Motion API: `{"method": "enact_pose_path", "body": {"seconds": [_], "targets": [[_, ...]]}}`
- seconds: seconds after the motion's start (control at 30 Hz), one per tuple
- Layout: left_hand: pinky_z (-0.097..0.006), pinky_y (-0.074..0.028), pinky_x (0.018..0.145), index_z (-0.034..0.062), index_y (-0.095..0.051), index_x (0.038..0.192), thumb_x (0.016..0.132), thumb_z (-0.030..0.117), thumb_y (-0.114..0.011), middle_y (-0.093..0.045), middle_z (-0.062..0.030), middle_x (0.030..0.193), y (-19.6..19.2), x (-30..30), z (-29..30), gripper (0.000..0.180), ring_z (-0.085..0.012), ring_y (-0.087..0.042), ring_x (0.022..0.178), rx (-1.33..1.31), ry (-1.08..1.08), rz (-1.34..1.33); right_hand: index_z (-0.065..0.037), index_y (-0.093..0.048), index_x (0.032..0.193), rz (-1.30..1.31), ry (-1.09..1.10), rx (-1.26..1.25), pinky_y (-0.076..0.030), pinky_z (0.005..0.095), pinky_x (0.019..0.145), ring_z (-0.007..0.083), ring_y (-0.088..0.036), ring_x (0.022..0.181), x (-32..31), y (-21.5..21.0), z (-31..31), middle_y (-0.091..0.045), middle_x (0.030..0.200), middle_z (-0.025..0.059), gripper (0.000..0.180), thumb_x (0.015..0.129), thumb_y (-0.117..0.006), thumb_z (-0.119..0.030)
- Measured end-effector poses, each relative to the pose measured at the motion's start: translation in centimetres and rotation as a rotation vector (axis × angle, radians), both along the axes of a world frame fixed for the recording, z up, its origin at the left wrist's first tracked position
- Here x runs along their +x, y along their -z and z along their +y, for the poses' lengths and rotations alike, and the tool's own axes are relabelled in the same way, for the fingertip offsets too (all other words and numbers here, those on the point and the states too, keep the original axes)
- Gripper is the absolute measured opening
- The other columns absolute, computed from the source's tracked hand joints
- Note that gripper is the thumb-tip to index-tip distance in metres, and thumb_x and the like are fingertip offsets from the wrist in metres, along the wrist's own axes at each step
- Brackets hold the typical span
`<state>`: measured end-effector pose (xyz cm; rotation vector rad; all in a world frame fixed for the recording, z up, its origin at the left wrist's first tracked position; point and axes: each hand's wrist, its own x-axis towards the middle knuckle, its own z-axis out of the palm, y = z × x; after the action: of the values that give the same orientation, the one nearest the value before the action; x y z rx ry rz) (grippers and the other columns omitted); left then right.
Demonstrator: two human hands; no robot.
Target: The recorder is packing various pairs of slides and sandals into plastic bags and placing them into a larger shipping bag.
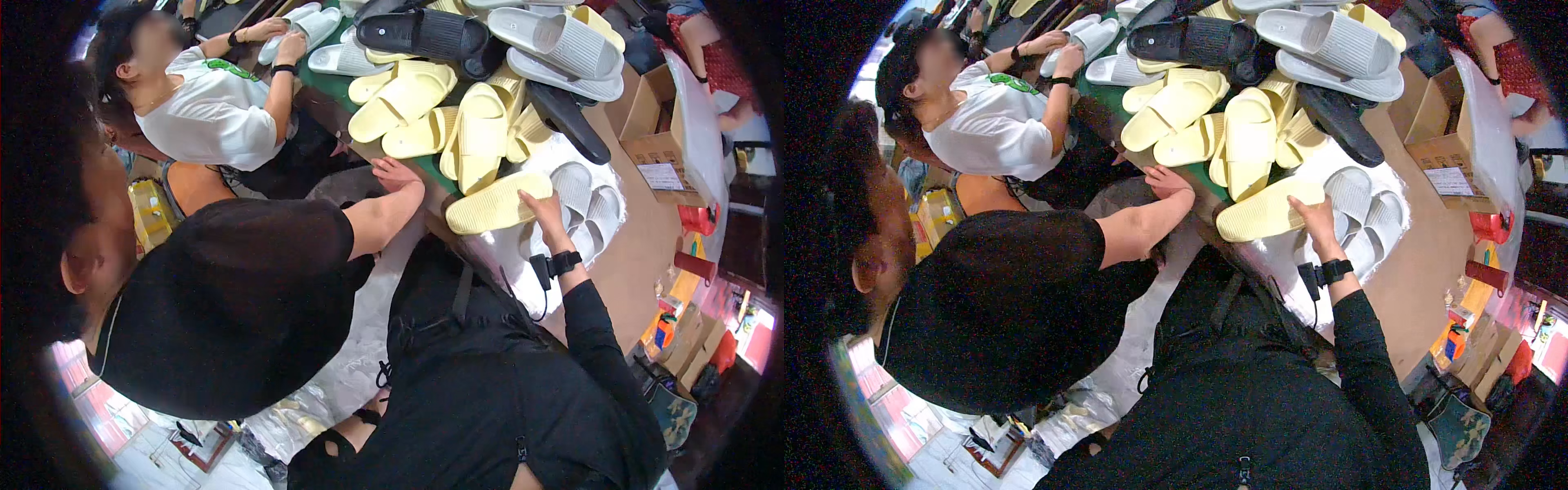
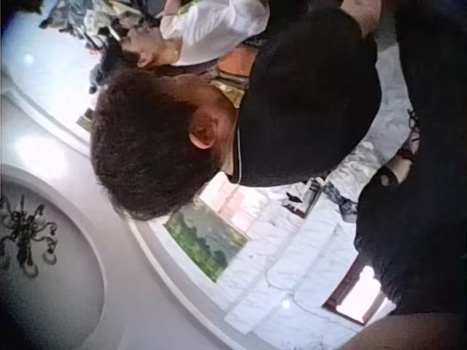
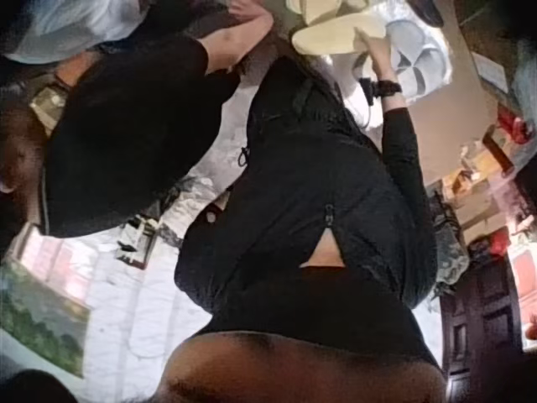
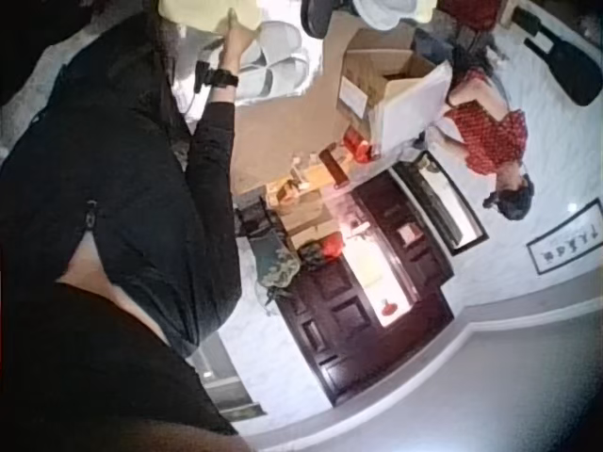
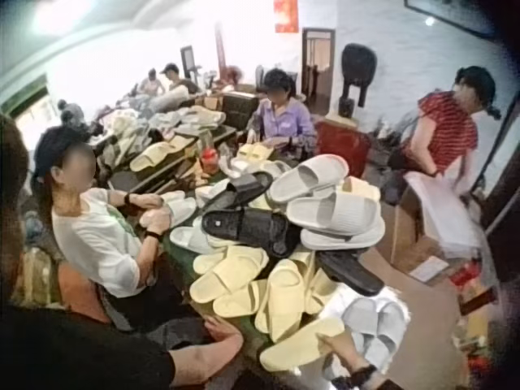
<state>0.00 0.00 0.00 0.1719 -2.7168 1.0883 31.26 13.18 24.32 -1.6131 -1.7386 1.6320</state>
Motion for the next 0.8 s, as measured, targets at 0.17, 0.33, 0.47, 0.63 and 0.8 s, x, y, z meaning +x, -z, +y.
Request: {"method": "enact_pose_path", "body": {"seconds": [0.17, 0.33, 0.47, 0.63, 0.8], "targets": [[-0.036, -0.014, 0.106, 0.0116, -0.038, 0.123, 0.079, 0.037, -0.047, -0.022, -0.0083, 0.139, -1.7, 3.1, 4.4, 0.051, -0.0265, -0.022, 0.127, 0.23, 0.041, -0.112, 0.001, -0.056, 0.099, 0.311, 0.046, 0.081, -0.046, 0.0245, 0.074, 0.0112, -0.058, 0.082, -0.7, -6.2, 0.2, -0.063, 0.09, 0.0046, 0.031, 0.074, -0.069, -0.014], [-0.035, -0.02, 0.104, 0.0092, -0.039, 0.121, 0.083, 0.028, -0.042, -0.027, -0.0087, 0.136, -4.4, 4.8, 4.6, 0.043, -0.0242, -0.027, 0.123, 0.429, 0.077, -0.167, -0.001, -0.058, 0.101, 0.241, -0.333, -0.046, -0.045, 0.024, 0.076, 0.0133, -0.057, 0.09, -6.5, -11.1, 2.3, -0.059, 0.102, 0.0078, 0.035, 0.073, -0.07, -0.017], [-0.033, -0.024, 0.102, 0.0073, -0.04, 0.12, 0.086, 0.022, -0.038, -0.031, -0.009, 0.133, -6.4, 6.6, 5.4, 0.037, -0.0224, -0.031, 0.121, 0.591, 0.118, -0.215, -0.006, -0.065, 0.092, -0.028, -0.771, 0.542, -0.027, 0.0425, 0.098, 0.0299, -0.036, 0.119, -10.9, -9.7, 4.6, -0.041, 0.127, 0.0172, 0.04, 0.066, -0.071, -0.035], [-0.032, -0.029, 0.099, 0.0049, -0.041, 0.118, 0.089, 0.013, -0.034, -0.036, -0.0095, 0.13, -8.4, 5.2, 4.3, 0.031, -0.0201, -0.036, 0.118, 0.778, 0.132, -0.251, -0.008, -0.069, 0.08, -0.436, -1.097, 0.534, -0.01, 0.0528, 0.104, 0.0359, -0.018, 0.129, -14.2, -8.3, 6.6, -0.032, 0.135, 0.017, 0.044, 0.06, -0.07, -0.048], [-0.032, -0.047, 0.074, 0.0052, -0.038, 0.122, 0.091, 0.02, -0.034, -0.045, -0.0112, 0.113, -8.7, 6.2, 4.7, 0.034, -0.0228, -0.053, 0.095, 1.33, 0.046, -0.06, -0.015, -0.07, 0.073, -0.527, -1.223, 0.786, -0.026, 0.0476, 0.093, 0.0233, -0.053, 0.094, -14.9, -7.5, 7.0, -0.06, 0.095, 0.0073, 0.044, 0.052, -0.071, -0.054]]}}
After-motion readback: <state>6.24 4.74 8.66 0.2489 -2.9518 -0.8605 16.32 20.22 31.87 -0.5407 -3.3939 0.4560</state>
